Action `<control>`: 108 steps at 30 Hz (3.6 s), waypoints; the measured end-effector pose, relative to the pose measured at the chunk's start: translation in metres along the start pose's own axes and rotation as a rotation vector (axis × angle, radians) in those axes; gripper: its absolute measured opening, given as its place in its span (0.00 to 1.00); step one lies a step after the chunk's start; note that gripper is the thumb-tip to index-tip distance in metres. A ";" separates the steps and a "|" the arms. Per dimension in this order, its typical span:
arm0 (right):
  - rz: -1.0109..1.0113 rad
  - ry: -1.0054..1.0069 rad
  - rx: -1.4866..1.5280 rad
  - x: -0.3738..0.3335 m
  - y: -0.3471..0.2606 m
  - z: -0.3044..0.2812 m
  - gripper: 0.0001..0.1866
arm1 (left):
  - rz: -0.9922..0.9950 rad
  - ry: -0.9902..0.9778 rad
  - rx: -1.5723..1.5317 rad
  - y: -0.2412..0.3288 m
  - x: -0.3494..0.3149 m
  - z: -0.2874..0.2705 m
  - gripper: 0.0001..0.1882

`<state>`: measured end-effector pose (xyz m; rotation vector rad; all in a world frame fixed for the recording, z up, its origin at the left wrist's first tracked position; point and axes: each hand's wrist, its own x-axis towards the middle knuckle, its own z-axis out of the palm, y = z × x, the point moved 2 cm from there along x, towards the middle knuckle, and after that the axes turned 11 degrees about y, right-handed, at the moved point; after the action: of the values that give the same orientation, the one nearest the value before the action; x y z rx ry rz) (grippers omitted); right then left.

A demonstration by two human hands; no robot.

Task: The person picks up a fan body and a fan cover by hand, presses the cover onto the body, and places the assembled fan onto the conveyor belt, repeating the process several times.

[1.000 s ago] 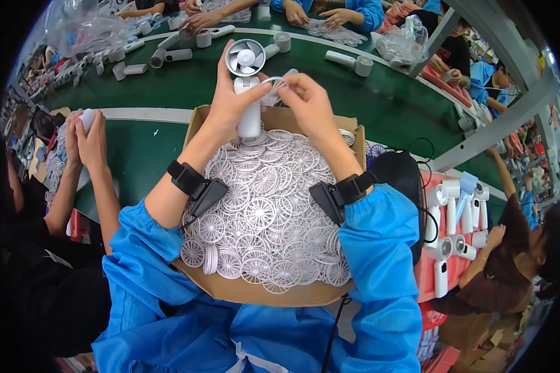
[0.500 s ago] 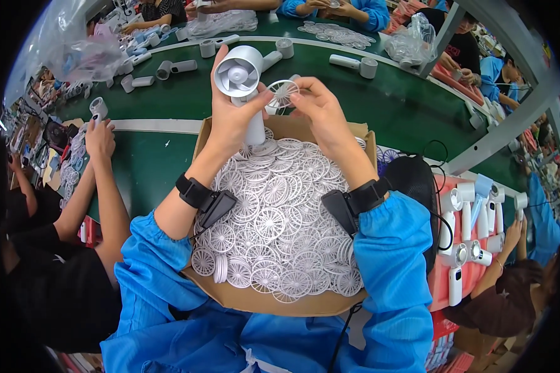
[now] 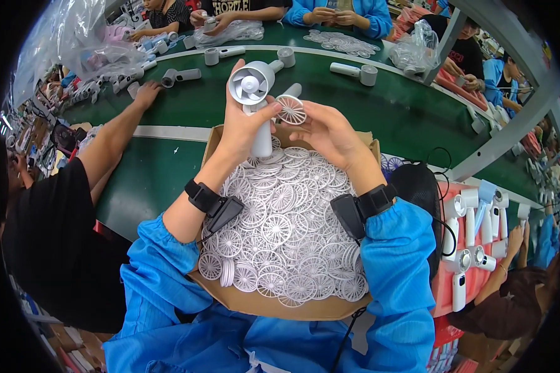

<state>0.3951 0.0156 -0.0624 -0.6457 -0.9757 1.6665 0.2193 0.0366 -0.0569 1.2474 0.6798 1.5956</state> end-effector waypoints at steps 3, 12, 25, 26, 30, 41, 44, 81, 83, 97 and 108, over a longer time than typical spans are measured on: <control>-0.125 0.071 -0.197 -0.002 0.002 0.005 0.19 | -0.009 -0.016 -0.033 -0.002 0.000 0.000 0.47; -1.282 0.449 -1.479 -0.009 -0.002 0.041 0.17 | -0.067 -0.074 0.175 -0.020 -0.009 0.012 0.40; -1.277 0.490 -1.589 -0.014 -0.001 0.038 0.16 | 0.082 -0.070 0.276 -0.031 -0.018 0.020 0.38; -1.275 0.489 -1.590 -0.014 -0.001 0.038 0.16 | 0.050 -0.061 0.275 -0.029 -0.020 0.022 0.38; -1.266 0.493 -1.579 -0.013 -0.004 0.032 0.14 | -0.081 -0.049 0.203 -0.018 -0.026 0.031 0.39; -0.474 0.239 -0.414 0.007 0.007 0.011 0.21 | -0.215 -0.203 0.070 -0.004 -0.020 0.021 0.29; -0.407 0.238 -0.280 0.008 -0.003 0.008 0.20 | -0.178 -0.241 0.061 -0.007 -0.020 0.026 0.29; -0.017 0.244 0.186 0.006 0.009 -0.020 0.12 | 0.416 -0.381 0.586 -0.028 -0.018 0.037 0.16; -0.012 0.207 0.164 0.009 0.009 -0.024 0.12 | 0.456 -0.377 0.576 -0.025 -0.019 0.042 0.13; -0.018 0.243 0.155 0.002 0.007 -0.011 0.13 | 0.374 -0.343 0.543 -0.032 -0.018 0.041 0.11; 0.019 0.137 0.230 -0.010 0.000 -0.008 0.15 | 0.622 -0.452 0.752 -0.019 -0.027 0.055 0.10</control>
<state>0.4047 0.0086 -0.0669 -0.6065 -0.6698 1.6967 0.2775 0.0120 -0.0668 2.4746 0.6467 1.4658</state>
